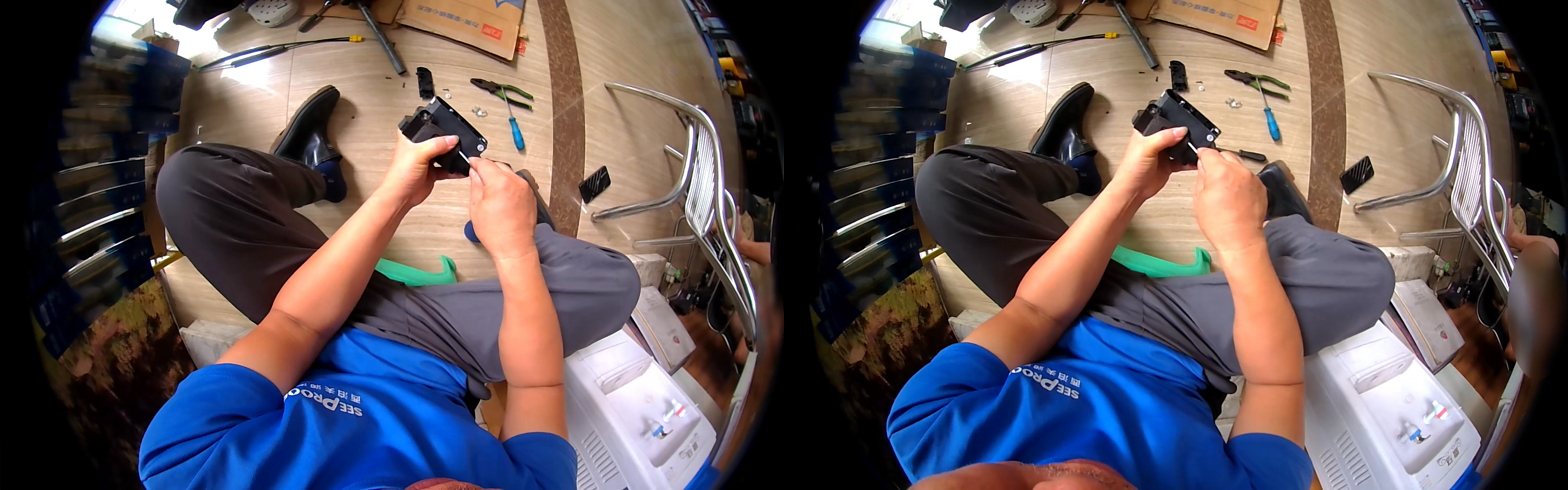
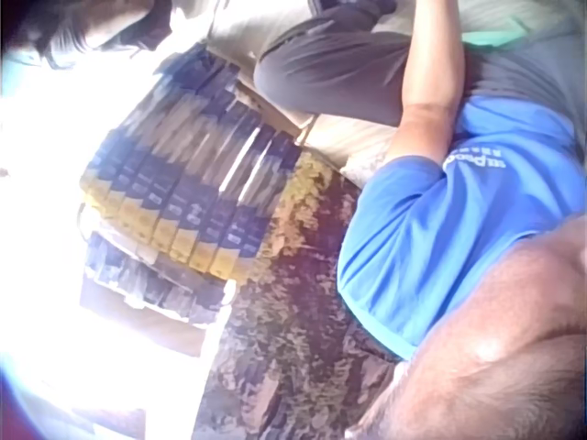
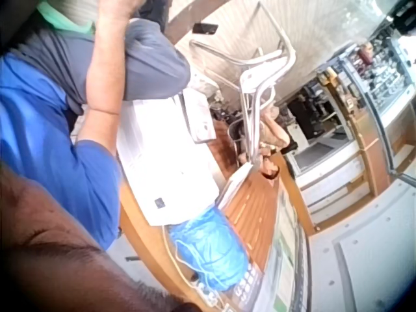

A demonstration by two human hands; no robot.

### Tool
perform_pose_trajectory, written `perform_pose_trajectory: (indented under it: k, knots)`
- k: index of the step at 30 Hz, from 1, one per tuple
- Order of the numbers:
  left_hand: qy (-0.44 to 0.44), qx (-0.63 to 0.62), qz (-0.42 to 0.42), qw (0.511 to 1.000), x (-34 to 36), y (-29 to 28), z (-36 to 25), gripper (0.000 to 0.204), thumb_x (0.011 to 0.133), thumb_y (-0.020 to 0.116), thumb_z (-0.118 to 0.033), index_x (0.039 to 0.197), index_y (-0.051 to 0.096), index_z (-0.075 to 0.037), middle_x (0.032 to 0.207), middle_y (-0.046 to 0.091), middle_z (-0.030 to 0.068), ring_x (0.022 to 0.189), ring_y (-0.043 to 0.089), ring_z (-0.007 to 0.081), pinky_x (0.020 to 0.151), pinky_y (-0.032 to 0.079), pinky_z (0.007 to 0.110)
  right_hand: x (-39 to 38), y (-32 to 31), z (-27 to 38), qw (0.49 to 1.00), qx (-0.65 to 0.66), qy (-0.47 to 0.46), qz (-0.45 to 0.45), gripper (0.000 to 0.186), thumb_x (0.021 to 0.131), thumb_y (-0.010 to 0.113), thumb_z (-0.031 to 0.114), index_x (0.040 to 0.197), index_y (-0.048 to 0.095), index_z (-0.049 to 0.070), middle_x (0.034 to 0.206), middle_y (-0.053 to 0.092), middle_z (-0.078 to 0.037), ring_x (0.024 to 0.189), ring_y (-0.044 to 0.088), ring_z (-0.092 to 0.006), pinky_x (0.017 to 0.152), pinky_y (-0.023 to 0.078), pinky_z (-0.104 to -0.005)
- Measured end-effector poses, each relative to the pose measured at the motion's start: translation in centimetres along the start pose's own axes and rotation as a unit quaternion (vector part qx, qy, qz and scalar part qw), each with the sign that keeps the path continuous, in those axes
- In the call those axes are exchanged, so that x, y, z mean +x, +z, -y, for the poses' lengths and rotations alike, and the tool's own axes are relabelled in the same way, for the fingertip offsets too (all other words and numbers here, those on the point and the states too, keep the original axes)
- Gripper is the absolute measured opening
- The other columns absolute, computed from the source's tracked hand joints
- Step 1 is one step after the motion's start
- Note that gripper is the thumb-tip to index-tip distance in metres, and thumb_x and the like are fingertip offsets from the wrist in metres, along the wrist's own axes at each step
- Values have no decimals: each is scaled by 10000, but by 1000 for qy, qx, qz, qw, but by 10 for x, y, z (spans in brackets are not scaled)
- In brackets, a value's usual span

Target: The person uses a screwdriver to remove screws from a black plastic mechanical assembly, then points at and manipulates internal gears and components while sitting on the floor.

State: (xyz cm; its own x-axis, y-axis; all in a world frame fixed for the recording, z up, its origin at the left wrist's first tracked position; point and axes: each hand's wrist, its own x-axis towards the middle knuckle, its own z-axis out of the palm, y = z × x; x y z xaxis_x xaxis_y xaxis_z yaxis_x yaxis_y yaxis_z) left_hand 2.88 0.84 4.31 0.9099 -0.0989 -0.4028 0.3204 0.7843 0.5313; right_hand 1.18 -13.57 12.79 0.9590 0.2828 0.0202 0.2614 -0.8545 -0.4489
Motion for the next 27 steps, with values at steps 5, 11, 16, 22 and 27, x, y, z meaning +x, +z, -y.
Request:
perform_pose_trajectory:
  k: [5, 11, 16, 22, 27]
  knots:
    - [13, -46, 26, 999, 2, -6, 1, 403, 883, 697, -239, 1226, 551, -85, 1090, 686, 116, 951, 706, 254, 757, 622, 462, -2, -13, 6, 1000, 13, -7, -22, 184, 945, 595, 178, 1079, 695, 102, 889, 680, -115, 791, 677, -352, 683, 538, -457]
    - [-5, -59, -10, 998, 2, -7, 1, 386, 917, 665, -265, 1233, 549, -76, 1111, 683, 130, 976, 701, 271, 785, 613, 484, -5, -13, 9, 999, -30, -23, -4, 197, 939, 610, 178, 1092, 700, 93, 888, 680, -105, 776, 682, -335, 670, 541, -438]
    - [-10, -15, 1, 1000, 2, -6, -3, 376, 907, 644, -226, 1224, 547, -48, 1103, 683, 138, 972, 703, 265, 766, 620, 476, -7, -21, 9, 999, -39, -4, 11, 198, 930, 620, 177, 1085, 708, 90, 883, 678, -105, 780, 679, -334, 682, 541, -437]
    - [3, -20, 25, 1000, 2, -5, -5, 370, 881, 641, -180, 1210, 549, -36, 1086, 687, 138, 943, 711, 262, 754, 629, 453, -6, -27, 4, 1000, -23, 0, 17, 198, 927, 623, 178, 1080, 714, 93, 873, 673, -114, 786, 669, -340, 688, 534, -439]
    - [8, -12, 42, 999, 2, -5, -7, 373, 884, 657, -186, 1208, 550, -35, 1089, 687, 135, 948, 711, 250, 757, 630, 450, -5, -30, 2, 999, -21, 0, 31, 205, 926, 622, 174, 1092, 711, 92, 867, 669, -117, 800, 666, -339, 700, 533, -438]
